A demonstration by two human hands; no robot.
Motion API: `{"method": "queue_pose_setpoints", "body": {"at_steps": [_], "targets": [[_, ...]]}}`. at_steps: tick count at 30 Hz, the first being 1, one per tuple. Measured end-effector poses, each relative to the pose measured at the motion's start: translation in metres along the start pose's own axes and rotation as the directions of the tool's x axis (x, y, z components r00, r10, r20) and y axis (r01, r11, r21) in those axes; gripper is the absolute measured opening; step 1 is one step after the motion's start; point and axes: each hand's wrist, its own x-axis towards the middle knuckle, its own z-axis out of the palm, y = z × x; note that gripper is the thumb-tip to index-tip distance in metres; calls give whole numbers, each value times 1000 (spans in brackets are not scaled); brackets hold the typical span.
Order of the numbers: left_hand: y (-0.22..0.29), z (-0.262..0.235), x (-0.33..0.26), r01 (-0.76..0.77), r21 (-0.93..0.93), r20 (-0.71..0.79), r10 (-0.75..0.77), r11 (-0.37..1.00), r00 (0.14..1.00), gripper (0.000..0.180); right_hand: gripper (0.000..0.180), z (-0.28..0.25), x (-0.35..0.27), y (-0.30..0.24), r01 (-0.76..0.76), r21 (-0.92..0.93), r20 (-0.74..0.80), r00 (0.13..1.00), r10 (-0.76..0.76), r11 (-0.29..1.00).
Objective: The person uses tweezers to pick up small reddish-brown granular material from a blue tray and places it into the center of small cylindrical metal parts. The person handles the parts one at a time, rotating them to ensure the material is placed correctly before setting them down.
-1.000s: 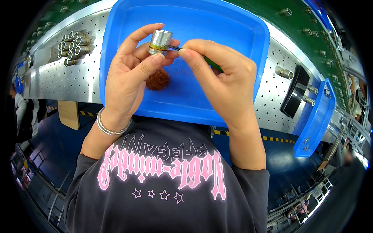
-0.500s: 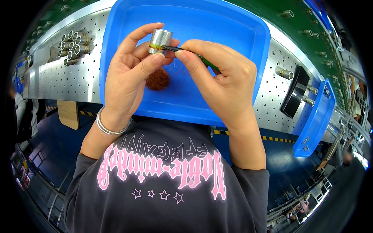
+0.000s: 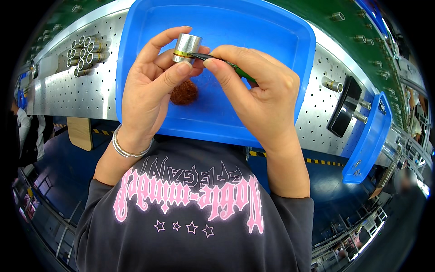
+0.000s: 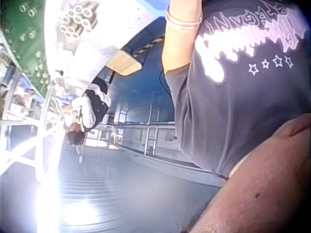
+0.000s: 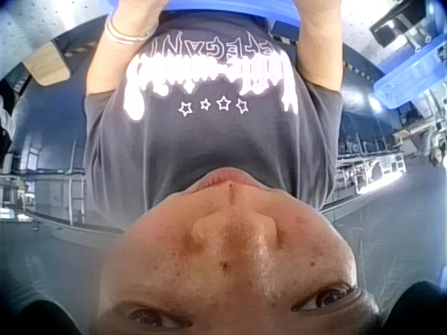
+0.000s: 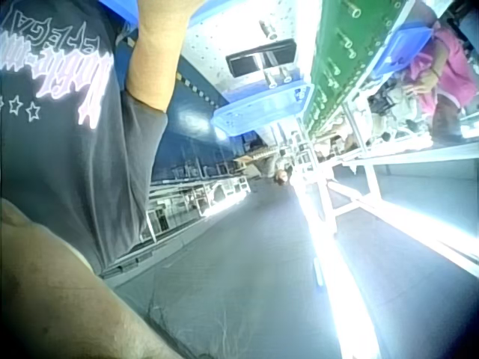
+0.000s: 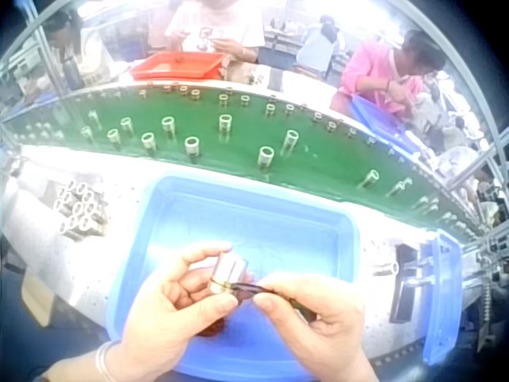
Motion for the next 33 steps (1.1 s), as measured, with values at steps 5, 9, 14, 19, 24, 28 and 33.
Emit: {"method": "queue_pose_setpoints", "body": {"at_steps": [5, 9, 14, 19, 24, 28, 33], "targets": [[-2, -1, 1, 2, -13, 7, -2, 1000, 1000, 47, 10, -1, -2, 0, -83, 86, -34, 996, 86, 993], [1, 2, 1, 51, -26, 48, -50, 998, 998, 48, 13, -11, 3, -3, -259, 200, 87, 965, 246, 945], [5, 3, -3, 161, -2, 146, -159, 987, 976, 53, 9, -12, 18, -4, -368, 345, 261, 921, 288, 864], [13, -7, -3, -26, 541, 261, -139, 841, 955, 30, 18, -40, 81, 44, -220, 106, -15, 975, 223, 970], [13, 1, -6, -454, 795, 403, 208, 403, 891, 22, 25, -86, 143, 164, -252, -498, -180, 966, 186, 830], [19, -9, -10, -449, 806, 388, 227, 385, 893, 23, 24, -99, 158, 186, -360, -634, -225, 933, 282, 685], [20, -9, -9, -233, 661, 128, 199, 713, 972, 18, 19, -60, 151, 140, -140, -520, -206, 978, 35, 843]]}}
